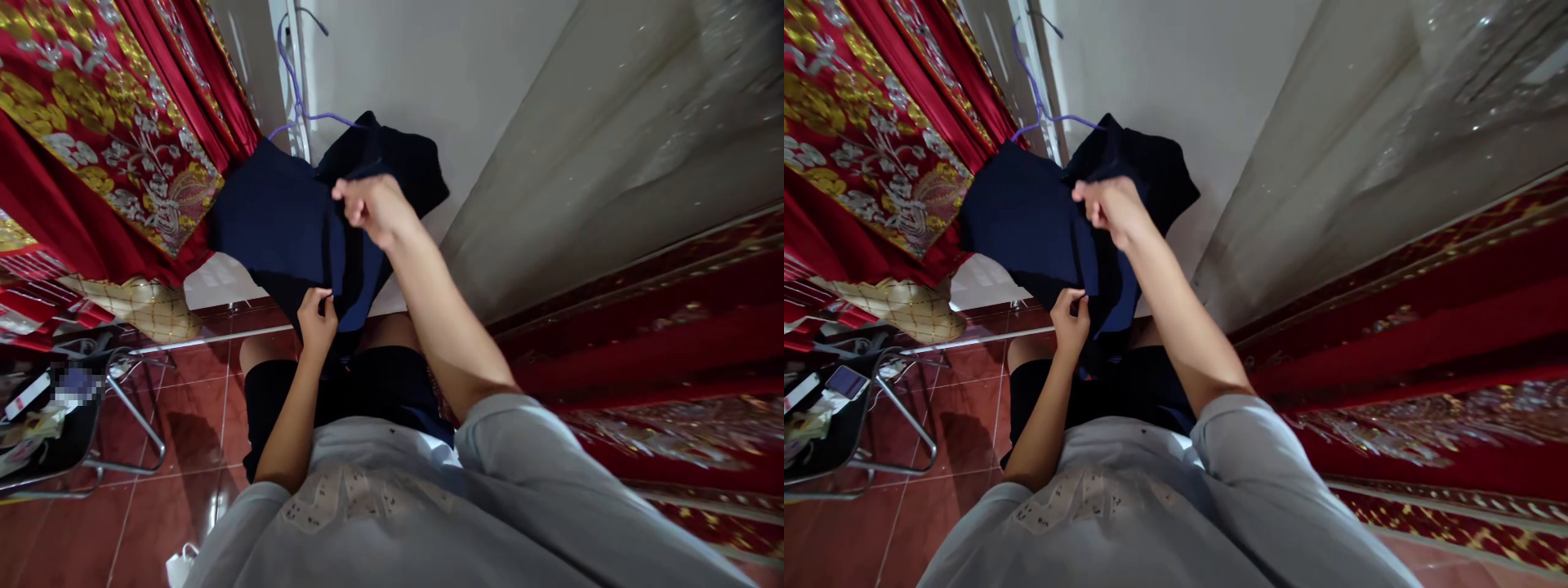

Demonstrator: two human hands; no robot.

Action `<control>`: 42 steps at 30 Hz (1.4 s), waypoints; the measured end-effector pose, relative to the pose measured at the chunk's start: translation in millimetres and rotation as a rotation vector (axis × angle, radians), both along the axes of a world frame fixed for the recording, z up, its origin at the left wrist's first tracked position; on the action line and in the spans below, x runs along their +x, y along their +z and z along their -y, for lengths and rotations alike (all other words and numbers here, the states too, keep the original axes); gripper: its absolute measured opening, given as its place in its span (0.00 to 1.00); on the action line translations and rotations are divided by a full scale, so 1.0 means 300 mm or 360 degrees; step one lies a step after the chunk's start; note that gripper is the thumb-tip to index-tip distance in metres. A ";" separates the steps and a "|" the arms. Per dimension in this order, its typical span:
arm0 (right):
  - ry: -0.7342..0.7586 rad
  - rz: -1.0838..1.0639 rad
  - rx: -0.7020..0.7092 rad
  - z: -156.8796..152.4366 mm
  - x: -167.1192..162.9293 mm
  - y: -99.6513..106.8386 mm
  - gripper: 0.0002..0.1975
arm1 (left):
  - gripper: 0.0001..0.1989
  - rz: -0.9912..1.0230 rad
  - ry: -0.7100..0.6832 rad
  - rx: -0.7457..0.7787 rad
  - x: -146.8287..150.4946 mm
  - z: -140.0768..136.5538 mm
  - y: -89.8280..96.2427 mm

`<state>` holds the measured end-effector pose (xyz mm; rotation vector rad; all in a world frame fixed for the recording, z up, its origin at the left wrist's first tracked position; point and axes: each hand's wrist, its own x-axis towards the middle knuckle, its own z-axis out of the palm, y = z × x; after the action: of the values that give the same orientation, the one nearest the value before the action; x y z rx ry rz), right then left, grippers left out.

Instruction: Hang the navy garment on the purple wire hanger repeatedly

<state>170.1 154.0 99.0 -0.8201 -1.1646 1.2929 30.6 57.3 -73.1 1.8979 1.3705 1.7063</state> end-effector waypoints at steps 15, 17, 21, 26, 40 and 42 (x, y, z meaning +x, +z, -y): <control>0.0107 0.0382 0.0412 0.110 -0.067 0.222 0.18 | 0.16 -0.0626 -0.0047 0.0201 -0.122 -0.293 0.590; 0.0075 0.0452 0.0537 0.111 -0.062 0.234 0.18 | 0.12 -0.0814 -0.0093 0.0147 -0.124 -0.341 0.656; -0.0097 0.0595 0.0478 0.025 -0.052 0.171 0.10 | 0.14 -0.1058 -0.0143 0.0023 -0.152 -0.405 0.651; -0.0056 0.0857 0.0151 -0.148 -0.063 0.020 0.08 | 0.21 -0.1170 -0.0090 -0.0056 -0.167 -0.459 0.609; 0.0039 0.0656 0.0423 -0.177 -0.091 -0.008 0.22 | 0.04 -0.1039 -0.0179 0.0071 -0.168 -0.504 0.676; 0.0010 0.0639 0.0506 -0.176 -0.082 -0.002 0.24 | 0.03 -0.1011 -0.0248 0.0089 -0.175 -0.485 0.693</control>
<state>145.5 206.8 98.5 -0.8587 -1.6430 0.9340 -21.9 202.8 134.8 2.6371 1.3129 1.1154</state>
